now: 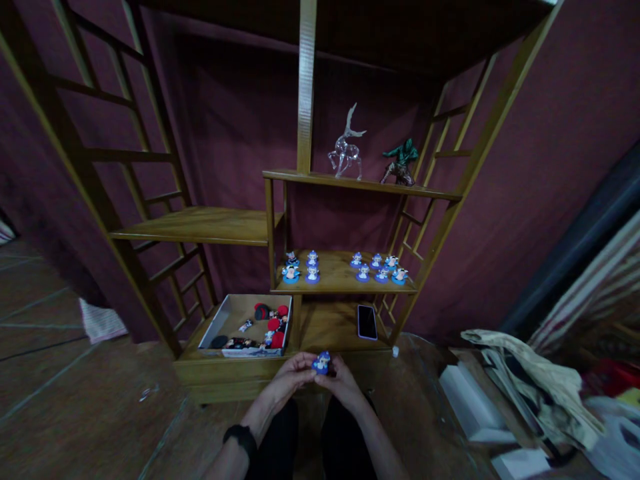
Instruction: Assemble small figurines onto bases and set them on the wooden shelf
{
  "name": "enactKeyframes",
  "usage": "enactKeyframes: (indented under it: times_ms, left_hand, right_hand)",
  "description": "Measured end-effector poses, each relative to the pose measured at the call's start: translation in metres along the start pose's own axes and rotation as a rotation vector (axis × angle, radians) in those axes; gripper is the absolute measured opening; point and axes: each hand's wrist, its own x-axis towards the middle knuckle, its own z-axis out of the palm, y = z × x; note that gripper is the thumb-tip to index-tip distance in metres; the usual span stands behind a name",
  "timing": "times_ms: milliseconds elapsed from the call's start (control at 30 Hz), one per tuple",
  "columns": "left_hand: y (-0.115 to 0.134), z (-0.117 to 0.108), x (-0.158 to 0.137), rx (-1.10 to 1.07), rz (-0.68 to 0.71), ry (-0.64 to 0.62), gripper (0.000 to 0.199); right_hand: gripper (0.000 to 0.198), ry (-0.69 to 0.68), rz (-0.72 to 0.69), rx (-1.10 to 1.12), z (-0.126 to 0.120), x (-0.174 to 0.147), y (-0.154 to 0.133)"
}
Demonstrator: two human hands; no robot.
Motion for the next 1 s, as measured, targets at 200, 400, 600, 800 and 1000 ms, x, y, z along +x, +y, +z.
enactKeyframes:
  times_ms: [200,400,600,800,1000]
  left_hand:
    - [-0.002,-0.006,0.004,-0.026,-0.037,0.039,0.039]
    - [0.0,-0.009,0.005,-0.005,-0.064,0.088,0.041]
    - [0.0,-0.009,0.008,-0.015,-0.094,0.111,0.04]
    - [-0.002,-0.01,0.009,-0.006,-0.092,0.121,0.04]
    - [-0.005,-0.016,0.011,-0.02,-0.097,0.14,0.038]
  right_hand:
    - [0.042,-0.006,-0.002,-0.004,-0.011,0.003,-0.023]
    - [0.044,0.056,-0.202,-0.122,-0.041,0.049,-0.111]
    - [0.041,0.012,-0.197,-0.056,-0.044,0.113,-0.175]
    - [0.037,0.073,-0.112,-0.167,-0.031,0.174,-0.185]
    - [0.027,0.154,-0.135,-0.409,-0.03,0.219,-0.168]
